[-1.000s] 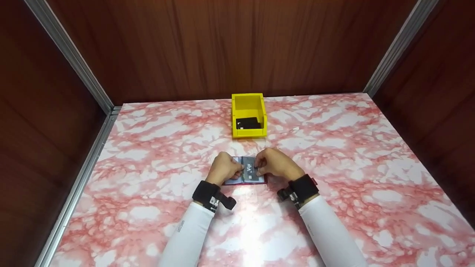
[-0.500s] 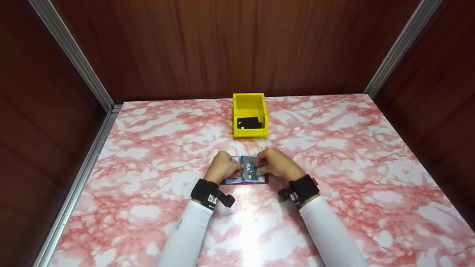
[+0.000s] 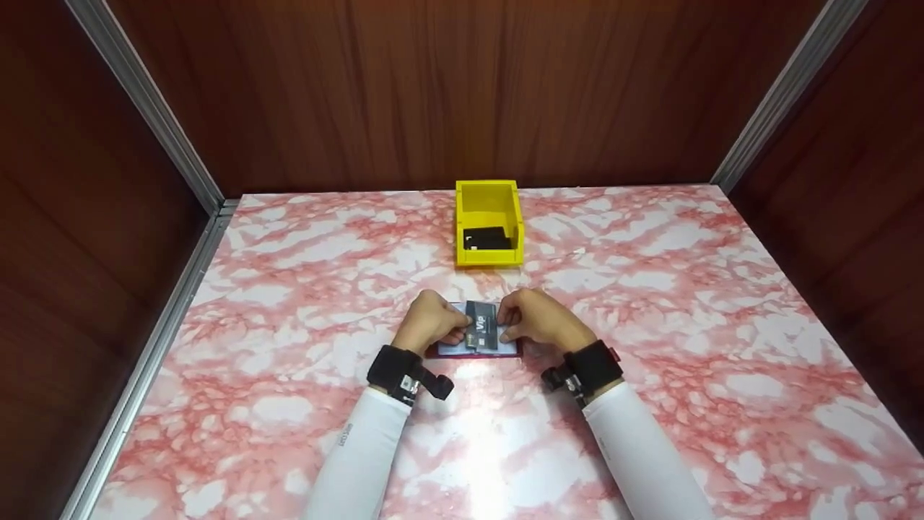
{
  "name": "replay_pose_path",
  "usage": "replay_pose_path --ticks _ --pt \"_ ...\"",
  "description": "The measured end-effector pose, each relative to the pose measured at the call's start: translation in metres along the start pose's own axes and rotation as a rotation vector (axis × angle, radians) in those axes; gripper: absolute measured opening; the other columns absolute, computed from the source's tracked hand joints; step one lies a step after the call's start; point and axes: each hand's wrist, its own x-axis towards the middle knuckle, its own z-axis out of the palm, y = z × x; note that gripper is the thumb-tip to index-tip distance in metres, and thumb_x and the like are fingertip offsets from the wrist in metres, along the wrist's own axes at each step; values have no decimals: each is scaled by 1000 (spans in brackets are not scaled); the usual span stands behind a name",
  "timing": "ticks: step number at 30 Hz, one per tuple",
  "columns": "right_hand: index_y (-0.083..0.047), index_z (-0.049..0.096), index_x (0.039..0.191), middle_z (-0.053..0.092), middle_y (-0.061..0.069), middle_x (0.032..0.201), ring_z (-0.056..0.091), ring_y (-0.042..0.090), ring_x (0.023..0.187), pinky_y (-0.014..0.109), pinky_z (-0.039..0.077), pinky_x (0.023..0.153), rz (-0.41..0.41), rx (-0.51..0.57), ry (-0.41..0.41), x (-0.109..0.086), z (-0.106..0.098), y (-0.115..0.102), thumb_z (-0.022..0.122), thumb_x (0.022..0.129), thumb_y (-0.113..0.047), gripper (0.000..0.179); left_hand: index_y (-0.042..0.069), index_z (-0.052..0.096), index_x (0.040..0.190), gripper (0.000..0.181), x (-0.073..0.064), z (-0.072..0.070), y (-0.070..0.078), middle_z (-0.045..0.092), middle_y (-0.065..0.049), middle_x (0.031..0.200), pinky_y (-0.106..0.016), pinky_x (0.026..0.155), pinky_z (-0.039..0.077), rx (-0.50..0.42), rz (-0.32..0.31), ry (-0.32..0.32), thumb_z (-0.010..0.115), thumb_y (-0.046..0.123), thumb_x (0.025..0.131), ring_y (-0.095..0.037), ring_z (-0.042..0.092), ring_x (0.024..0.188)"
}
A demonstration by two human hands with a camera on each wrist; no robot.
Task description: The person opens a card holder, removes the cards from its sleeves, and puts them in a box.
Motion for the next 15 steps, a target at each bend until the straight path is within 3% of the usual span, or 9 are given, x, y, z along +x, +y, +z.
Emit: replay_pose_path --ticks 8,15 --pt "-8 81 99 75 9 94 63 17 85 32 53 81 17 -34 -1 0 1 -5 89 88 -8 15 -4 69 96 13 1 2 1 67 -5 71 -18 50 57 3 -8 -44 80 2 95 -9 66 52" --pt "-6 84 100 81 10 102 70 21 93 41 61 90 -72 -107 18 -3 5 -11 86 88 -1 14 -1 65 92 16 2 6 -2 65 -4 71 -20 50 57 -11 -3 -54 81 4 94 -10 66 49"
